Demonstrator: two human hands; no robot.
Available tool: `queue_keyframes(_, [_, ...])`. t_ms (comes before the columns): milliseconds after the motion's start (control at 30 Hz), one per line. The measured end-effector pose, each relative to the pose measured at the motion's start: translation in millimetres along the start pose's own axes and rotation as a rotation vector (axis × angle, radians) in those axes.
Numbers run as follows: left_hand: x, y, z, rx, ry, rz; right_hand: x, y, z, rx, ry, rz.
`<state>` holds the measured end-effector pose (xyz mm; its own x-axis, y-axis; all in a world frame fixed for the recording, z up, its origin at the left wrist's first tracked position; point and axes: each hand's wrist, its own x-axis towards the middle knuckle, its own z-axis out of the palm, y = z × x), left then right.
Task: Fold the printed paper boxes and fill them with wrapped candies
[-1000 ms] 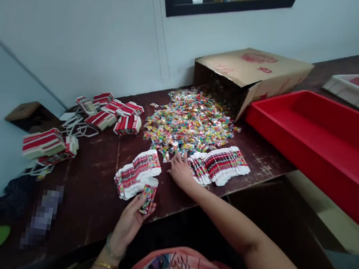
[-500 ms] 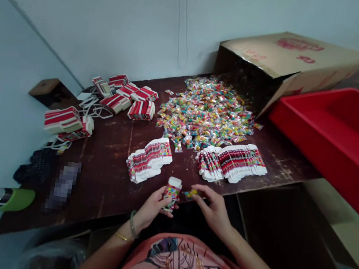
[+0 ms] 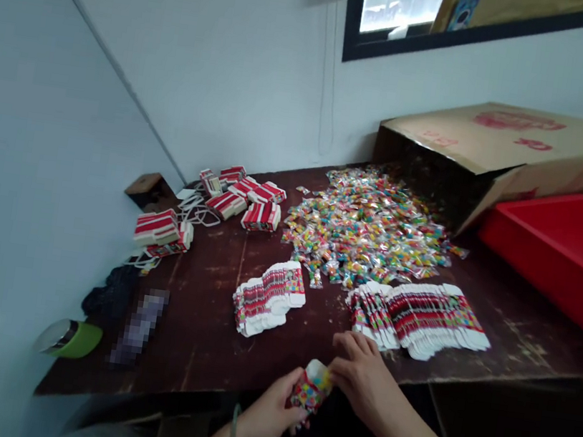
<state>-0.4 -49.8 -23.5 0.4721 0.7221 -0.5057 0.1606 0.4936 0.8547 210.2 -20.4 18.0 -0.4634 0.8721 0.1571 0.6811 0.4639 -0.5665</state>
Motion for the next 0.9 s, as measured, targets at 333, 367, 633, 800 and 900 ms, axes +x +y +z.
queue_keyframes(333, [10.0,-3.4,13.9,-0.01,-0.032,0.14,-21.8,6.0,35.7,0.071,0.273,0.01])
queue_keyframes(367, [11.4,-3.4,15.0,-0.025,-0.016,0.159,-23.1,5.9,40.0,0.129,0.256,0.002])
queue_keyframes(633, [8.4,21.3,8.7,-0.119,0.081,0.156,-16.6,-4.6,37.5,1.199,0.123,0.513])
queue_keyframes(800, [9.8,36.8,5.9,0.027,-0.031,0.196,-8.7,-0.1,34.6,1.354,-0.064,0.539])
queue_keyframes(900, [14.1,38.2,6.1,0.099,0.017,0.183,-8.5,-2.6,25.8,1.02,-0.015,0.297])
